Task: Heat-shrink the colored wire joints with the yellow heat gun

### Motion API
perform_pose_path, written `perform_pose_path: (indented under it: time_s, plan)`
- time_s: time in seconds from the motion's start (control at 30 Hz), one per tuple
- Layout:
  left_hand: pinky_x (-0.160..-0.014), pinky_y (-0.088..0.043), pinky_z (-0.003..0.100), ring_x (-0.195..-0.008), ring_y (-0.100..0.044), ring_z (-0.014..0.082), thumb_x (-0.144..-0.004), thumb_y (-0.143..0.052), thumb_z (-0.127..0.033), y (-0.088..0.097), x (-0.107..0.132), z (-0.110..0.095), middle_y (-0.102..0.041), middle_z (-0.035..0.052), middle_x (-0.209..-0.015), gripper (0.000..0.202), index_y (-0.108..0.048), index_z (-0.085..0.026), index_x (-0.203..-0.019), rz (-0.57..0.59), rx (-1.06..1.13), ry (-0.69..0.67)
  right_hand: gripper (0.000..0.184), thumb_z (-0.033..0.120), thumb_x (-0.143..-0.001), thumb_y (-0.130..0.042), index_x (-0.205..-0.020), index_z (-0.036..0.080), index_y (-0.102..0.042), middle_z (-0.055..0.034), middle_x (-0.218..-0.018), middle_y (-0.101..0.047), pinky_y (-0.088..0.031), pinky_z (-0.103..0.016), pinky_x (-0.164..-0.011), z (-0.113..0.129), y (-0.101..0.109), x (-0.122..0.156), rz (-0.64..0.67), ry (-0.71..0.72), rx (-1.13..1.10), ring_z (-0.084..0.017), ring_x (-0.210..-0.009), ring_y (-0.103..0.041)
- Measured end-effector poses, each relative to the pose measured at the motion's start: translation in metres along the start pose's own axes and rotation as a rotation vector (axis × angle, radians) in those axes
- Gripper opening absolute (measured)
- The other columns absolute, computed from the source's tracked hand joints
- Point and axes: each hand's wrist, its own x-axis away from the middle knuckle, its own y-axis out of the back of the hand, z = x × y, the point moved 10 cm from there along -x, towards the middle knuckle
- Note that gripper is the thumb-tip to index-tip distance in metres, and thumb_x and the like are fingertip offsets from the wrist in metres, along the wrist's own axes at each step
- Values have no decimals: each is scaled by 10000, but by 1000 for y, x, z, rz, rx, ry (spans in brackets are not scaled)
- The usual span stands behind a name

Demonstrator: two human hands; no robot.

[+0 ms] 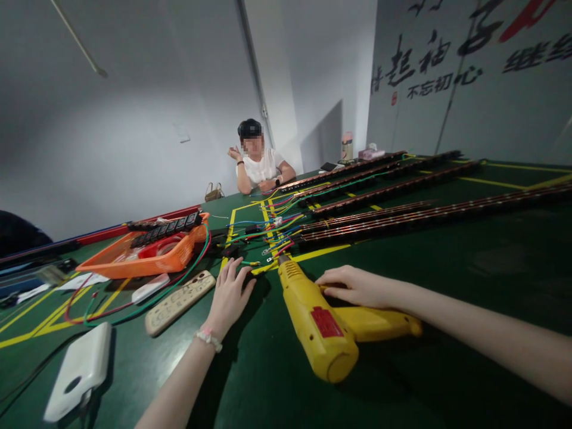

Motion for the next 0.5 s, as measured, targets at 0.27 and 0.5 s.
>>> perform_pose_path:
  time_s: [0.27, 0.5]
  plan:
    - [-1030, -371, 499, -1217, -469, 263, -921, -382, -292, -26, -23, 41, -469, 99, -1341, 384, -477, -257, -1292, 124, -109, 44, 396, 363, -973, -328, -1089, 197, -667, -64, -1013, -620, -434, -333, -830, 4, 20, 14, -136, -14, 157, -200, -934, -564]
    - [-1002, -407, 426, -1185, -502, 246, -925, -344, -257, -40, -46, 73, -485, 97, -1343, 434, -445, -257, -1348, 254, -316, 39, 490, 428, -972, -289, -1282, 142, -537, -117, -1024, -649, -428, -401, -796, 44, 15, 38, -130, 123, 299, -242, -883, -580]
